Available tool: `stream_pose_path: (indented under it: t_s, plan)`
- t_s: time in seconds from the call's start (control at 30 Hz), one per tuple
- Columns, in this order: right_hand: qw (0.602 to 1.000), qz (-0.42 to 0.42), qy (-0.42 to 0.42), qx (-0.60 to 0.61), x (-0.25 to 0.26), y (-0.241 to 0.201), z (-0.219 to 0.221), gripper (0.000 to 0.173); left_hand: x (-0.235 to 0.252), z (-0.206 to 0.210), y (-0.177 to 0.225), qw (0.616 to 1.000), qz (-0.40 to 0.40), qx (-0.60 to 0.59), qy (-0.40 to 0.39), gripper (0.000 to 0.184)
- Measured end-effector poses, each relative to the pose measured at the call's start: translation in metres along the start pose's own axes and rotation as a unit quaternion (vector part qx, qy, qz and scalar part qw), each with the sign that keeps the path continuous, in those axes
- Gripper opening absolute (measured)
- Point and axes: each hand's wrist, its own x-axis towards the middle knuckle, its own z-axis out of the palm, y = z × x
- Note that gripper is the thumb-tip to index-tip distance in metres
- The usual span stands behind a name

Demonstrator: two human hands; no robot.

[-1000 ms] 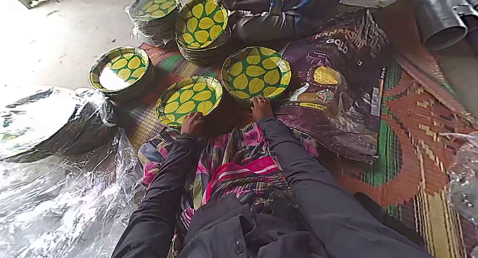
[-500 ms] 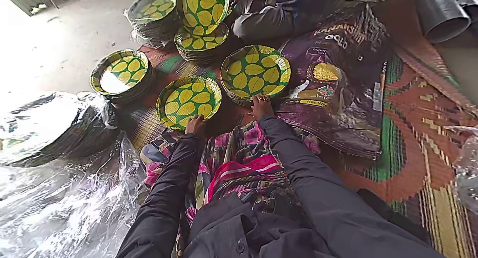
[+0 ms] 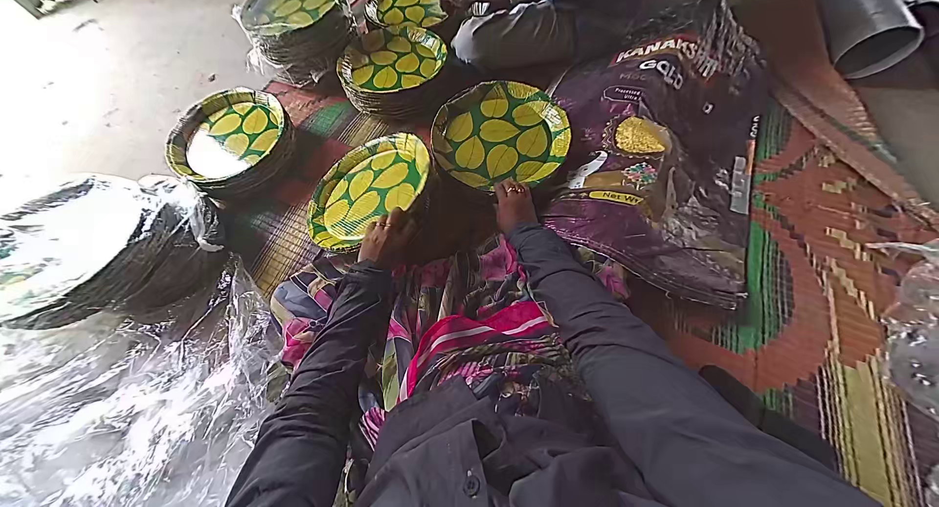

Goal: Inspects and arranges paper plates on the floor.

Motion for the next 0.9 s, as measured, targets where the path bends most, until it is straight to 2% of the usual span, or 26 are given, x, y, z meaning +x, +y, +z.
stream_pose_path:
  t_s: [0.03, 0.1, 0.27, 0.33, 0.4, 0.43, 0.53, 0.6, 0.73, 0.8, 0.83, 0.9]
  plan:
    - [1.0, 0.002, -0.002, 0.002, -0.001, -0.001, -0.002, 0.049, 0.005, 0.002, 0.007, 0.997, -0.008, 0.022, -0.075, 0.035]
    - [1.0, 0.005, -0.007, -0.001, -0.002, -0.004, -0.005, 0.05, 0.01, 0.017, 0.015, 0.985, -0.015, 0.069, -0.156, 0.026]
    - [1.0, 0.003, -0.012, -0.014, -0.002, -0.004, -0.005, 0.051, 0.024, 0.033, 0.018, 0.961, -0.1, 0.089, -0.242, 0.034]
    - [1.0, 0.004, -0.014, -0.015, -0.002, -0.003, -0.005, 0.051, 0.027, 0.035, 0.015, 0.962, -0.091, 0.071, -0.246, 0.046]
    - [1.0, 0.005, -0.015, -0.019, -0.001, -0.003, -0.005, 0.049, 0.029, 0.032, 0.014, 0.962, -0.078, 0.062, -0.256, 0.074]
    - [1.0, 0.007, -0.015, -0.021, -0.001, -0.004, -0.004, 0.048, 0.027, 0.028, 0.015, 0.966, -0.076, 0.048, -0.244, 0.077]
    - [0.997, 0.021, -0.057, -0.039, -0.003, -0.013, -0.01, 0.051, 0.012, 0.022, 0.014, 0.979, -0.04, 0.01, -0.2, 0.068]
    - [0.995, 0.019, -0.071, -0.063, -0.003, -0.018, -0.018, 0.042, 0.006, 0.016, 0.011, 0.98, -0.014, 0.003, -0.199, 0.071]
    - [0.989, 0.008, -0.115, -0.088, 0.003, -0.026, -0.049, 0.031, 0.001, 0.016, 0.0, 0.965, -0.082, -0.025, -0.247, 0.081]
    - [0.985, 0.0, -0.142, -0.095, 0.014, -0.023, -0.066, 0.03, 0.003, 0.019, -0.008, 0.956, -0.12, -0.066, -0.259, 0.077]
    - [0.982, -0.002, -0.16, -0.104, 0.022, -0.021, -0.076, 0.03, 0.004, 0.019, -0.011, 0.959, -0.128, -0.092, -0.237, 0.078]
    - [0.981, -0.007, -0.164, -0.099, 0.033, -0.022, -0.097, 0.034, 0.001, 0.014, -0.01, 0.974, -0.122, -0.144, -0.127, 0.086]
